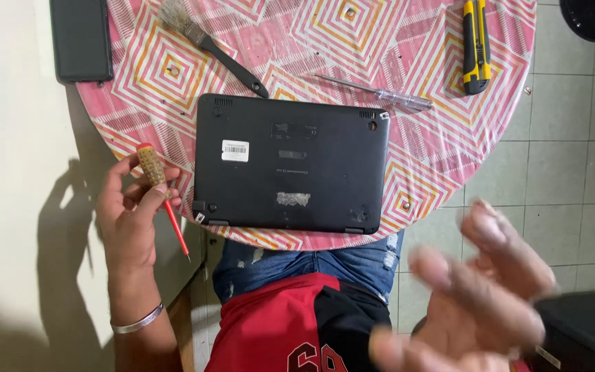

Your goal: Unscrewing the back cover of a laptop using a manual screwdriver on a repair table.

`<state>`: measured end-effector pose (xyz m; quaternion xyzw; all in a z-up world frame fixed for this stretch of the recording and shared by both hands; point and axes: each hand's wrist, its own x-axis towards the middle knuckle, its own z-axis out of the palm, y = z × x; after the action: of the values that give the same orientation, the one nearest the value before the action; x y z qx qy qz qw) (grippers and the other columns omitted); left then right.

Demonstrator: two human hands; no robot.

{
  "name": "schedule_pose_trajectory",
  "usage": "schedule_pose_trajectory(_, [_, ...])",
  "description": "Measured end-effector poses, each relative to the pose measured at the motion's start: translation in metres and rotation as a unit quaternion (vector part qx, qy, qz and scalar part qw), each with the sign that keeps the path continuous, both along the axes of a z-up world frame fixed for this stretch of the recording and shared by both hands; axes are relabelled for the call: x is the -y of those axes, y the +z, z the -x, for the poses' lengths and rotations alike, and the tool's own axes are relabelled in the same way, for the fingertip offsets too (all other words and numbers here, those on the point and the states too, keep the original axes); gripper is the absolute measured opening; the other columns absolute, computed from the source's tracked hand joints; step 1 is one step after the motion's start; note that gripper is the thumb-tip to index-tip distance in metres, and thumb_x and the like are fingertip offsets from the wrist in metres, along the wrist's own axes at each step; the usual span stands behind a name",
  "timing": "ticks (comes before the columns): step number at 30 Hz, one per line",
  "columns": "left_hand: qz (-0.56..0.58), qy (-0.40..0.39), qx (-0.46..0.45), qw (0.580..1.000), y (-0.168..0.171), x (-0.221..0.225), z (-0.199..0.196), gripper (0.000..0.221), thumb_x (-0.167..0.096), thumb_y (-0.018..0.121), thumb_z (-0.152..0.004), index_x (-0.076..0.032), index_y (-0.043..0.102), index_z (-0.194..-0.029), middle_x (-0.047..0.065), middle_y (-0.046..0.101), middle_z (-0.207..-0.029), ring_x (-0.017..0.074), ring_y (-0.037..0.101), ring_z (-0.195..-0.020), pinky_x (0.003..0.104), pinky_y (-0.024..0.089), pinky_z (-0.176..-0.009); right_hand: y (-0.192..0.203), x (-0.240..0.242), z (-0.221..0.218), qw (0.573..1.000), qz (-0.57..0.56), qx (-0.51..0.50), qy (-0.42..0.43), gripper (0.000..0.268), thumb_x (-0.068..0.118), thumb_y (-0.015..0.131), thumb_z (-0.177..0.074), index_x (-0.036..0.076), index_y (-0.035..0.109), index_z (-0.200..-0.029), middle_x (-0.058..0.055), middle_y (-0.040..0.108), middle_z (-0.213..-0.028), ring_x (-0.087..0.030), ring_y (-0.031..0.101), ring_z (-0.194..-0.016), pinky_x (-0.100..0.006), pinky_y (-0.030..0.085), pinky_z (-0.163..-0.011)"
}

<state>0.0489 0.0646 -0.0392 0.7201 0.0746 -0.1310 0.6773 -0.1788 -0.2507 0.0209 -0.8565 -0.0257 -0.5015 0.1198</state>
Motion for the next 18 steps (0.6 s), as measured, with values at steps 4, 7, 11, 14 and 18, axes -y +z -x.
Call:
schedule_pose_trajectory(4, [-0.060, 0.006, -0.016, 0.998, 0.012, 0.005, 0.004, 0.050, 0.005, 0.060, -0.092, 0.000, 0.051, -0.141, 0.020, 0.074, -0.107, 0.0238, 0.073, -0.096, 0.033, 0.063, -0.080, 0.024, -0.005, -0.073, 0.931, -0.256, -0.249, 0.071, 0.037, 0.015, 0.054, -0.100, 0.006, 0.050, -0.135, -0.024, 0.060, -0.139, -0.037, 0.062, -0.128, -0.050, 0.049, -0.110])
schedule_pose_trajectory(7, [-0.038, -0.032, 0.026, 0.998, -0.008, 0.003, 0.003, 0.053, 0.006, 0.062, -0.090, 0.000, 0.050, -0.142, 0.026, 0.073, -0.105, 0.0252, 0.071, -0.086, 0.035, 0.064, -0.078, -0.018, 0.005, -0.074, 0.887, -0.358, -0.292, -0.004, 0.046, 0.003, 0.055, -0.097, -0.004, 0.048, -0.142, -0.024, 0.063, -0.130, -0.035, 0.067, -0.110, -0.045, 0.053, -0.094])
schedule_pose_trajectory(11, [-0.064, -0.047, 0.065, 0.995, -0.015, 0.002, 0.003, 0.063, 0.007, 0.065, -0.083, -0.003, 0.051, -0.144, 0.029, 0.074, -0.098, 0.0251, 0.072, -0.075, 0.034, 0.066, -0.068, -0.041, -0.002, -0.072, 0.860, -0.414, -0.299, -0.014, 0.049, -0.007, 0.056, -0.094, -0.010, 0.049, -0.143, -0.031, 0.065, -0.123, -0.041, 0.068, -0.104, -0.048, 0.056, -0.090])
schedule_pose_trajectory(14, [-0.100, -0.046, 0.096, 0.989, -0.017, 0.002, 0.003, 0.065, 0.006, 0.068, -0.082, -0.005, 0.052, -0.144, 0.026, 0.075, -0.095, 0.0239, 0.074, -0.074, 0.032, 0.065, -0.064, -0.040, -0.003, -0.076, 0.852, -0.434, -0.292, -0.009, 0.049, -0.010, 0.058, -0.093, -0.013, 0.052, -0.141, -0.031, 0.065, -0.122, -0.037, 0.066, -0.102, -0.044, 0.057, -0.090])
schedule_pose_trajectory(18, [-0.096, -0.048, 0.105, 0.989, -0.012, 0.000, 0.002, 0.065, 0.006, 0.065, -0.082, -0.004, 0.051, -0.145, 0.028, 0.076, -0.094, 0.0261, 0.075, -0.074, 0.035, 0.064, -0.063, -0.045, 0.001, -0.080, 0.849, -0.447, -0.282, 0.007, 0.049, -0.008, 0.059, -0.093, -0.013, 0.053, -0.142, -0.031, 0.065, -0.122, -0.033, 0.065, -0.101, -0.041, 0.057, -0.089])
